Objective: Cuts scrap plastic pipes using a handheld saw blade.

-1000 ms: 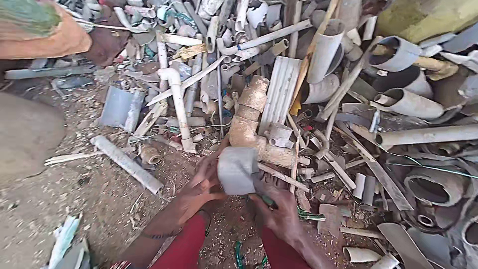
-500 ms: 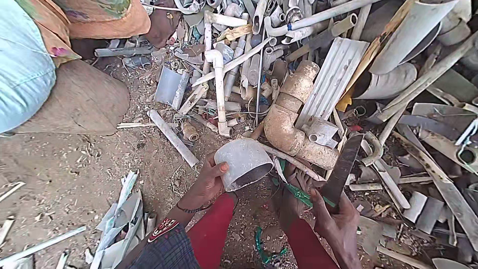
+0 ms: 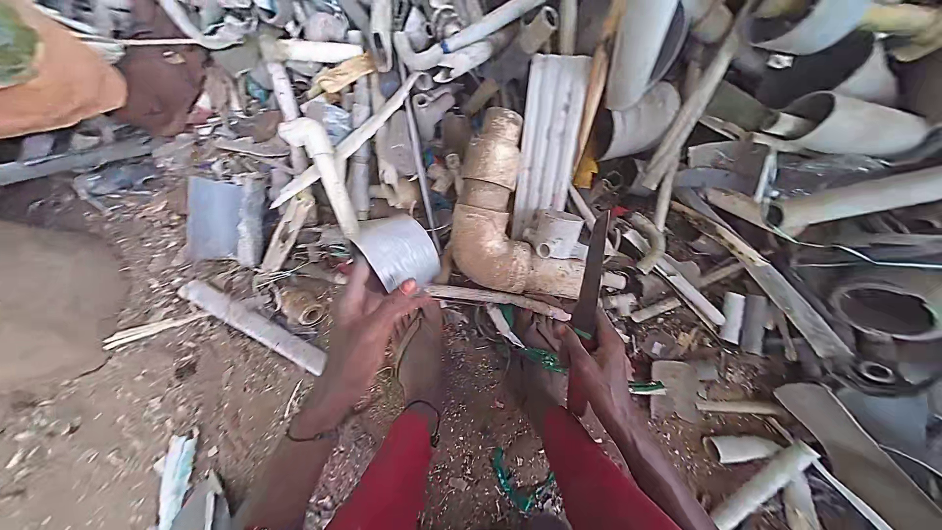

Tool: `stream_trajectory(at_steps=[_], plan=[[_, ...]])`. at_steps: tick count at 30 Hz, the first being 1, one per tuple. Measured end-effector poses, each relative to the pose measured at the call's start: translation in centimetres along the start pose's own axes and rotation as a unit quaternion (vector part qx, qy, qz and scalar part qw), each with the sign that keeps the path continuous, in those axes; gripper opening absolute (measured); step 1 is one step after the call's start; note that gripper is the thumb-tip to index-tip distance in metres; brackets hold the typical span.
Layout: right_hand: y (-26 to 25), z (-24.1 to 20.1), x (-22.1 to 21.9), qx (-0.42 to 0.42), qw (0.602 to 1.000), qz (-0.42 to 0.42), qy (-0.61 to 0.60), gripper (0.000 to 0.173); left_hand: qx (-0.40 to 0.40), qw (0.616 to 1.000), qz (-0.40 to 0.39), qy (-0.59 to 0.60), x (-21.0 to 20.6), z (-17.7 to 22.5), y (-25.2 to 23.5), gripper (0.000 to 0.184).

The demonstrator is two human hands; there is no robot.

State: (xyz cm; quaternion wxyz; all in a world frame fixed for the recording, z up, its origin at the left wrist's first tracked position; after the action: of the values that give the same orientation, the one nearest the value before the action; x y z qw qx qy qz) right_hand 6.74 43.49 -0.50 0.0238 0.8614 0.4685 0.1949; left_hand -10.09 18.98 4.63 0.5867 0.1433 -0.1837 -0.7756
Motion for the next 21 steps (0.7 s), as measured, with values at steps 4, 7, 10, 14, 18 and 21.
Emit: stream_trajectory(at_steps=[4, 7, 10, 14, 18, 21], plan=[[-1.5, -0.1, 1.5, -0.018, 0.996, 0.070, -0.048, 0.056, -0.035, 0.918, 0.068, -0.388, 1.6, 1.7, -2.6, 0.085], [-3.1, 0.8, 4.1, -0.048, 0.982, 0.149, -0.109, 0.047, -0.050, 0.907, 0.058, -0.414, 3.0, -1.4, -2.3, 0.081], [-5.2, 2.5, 8.0, -0.042, 0.972, 0.231, -0.027, 0.036, -0.066, 0.916, 0.032, -0.394, 3.9, -5.5, -0.2, 0.061], [-9.4, 4.5, 10.9, -0.022, 0.952, 0.247, 0.182, 0.058, -0.045, 0.915, 0.016, -0.400, 4.8, -9.4, 2.5, 0.047], [-12.0, 5.0, 9.0, -0.065, 0.965, 0.214, 0.140, 0.070, -0.049, 0.921, -0.022, -0.387, 4.4, -10.1, 3.6, 0.038], [-9.9, 2.5, 6.1, -0.067, 0.974, 0.203, -0.071, 0.062, 0.029, 0.953, -0.040, -0.297, 2.6, -9.5, 4.0, 0.032]])
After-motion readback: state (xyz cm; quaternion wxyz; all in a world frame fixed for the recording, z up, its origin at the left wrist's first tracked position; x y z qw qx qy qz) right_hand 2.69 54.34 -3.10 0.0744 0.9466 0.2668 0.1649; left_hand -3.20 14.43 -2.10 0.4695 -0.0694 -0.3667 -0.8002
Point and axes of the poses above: each hand's wrist, its own y-axis away from the middle knuckle, its own x-axis out of the back of the hand, z = x × y, the point moved 4 cm from there along -y, towards the middle knuckle, and after that the axes turned 9 degrees about x, right-handed, at the moved point
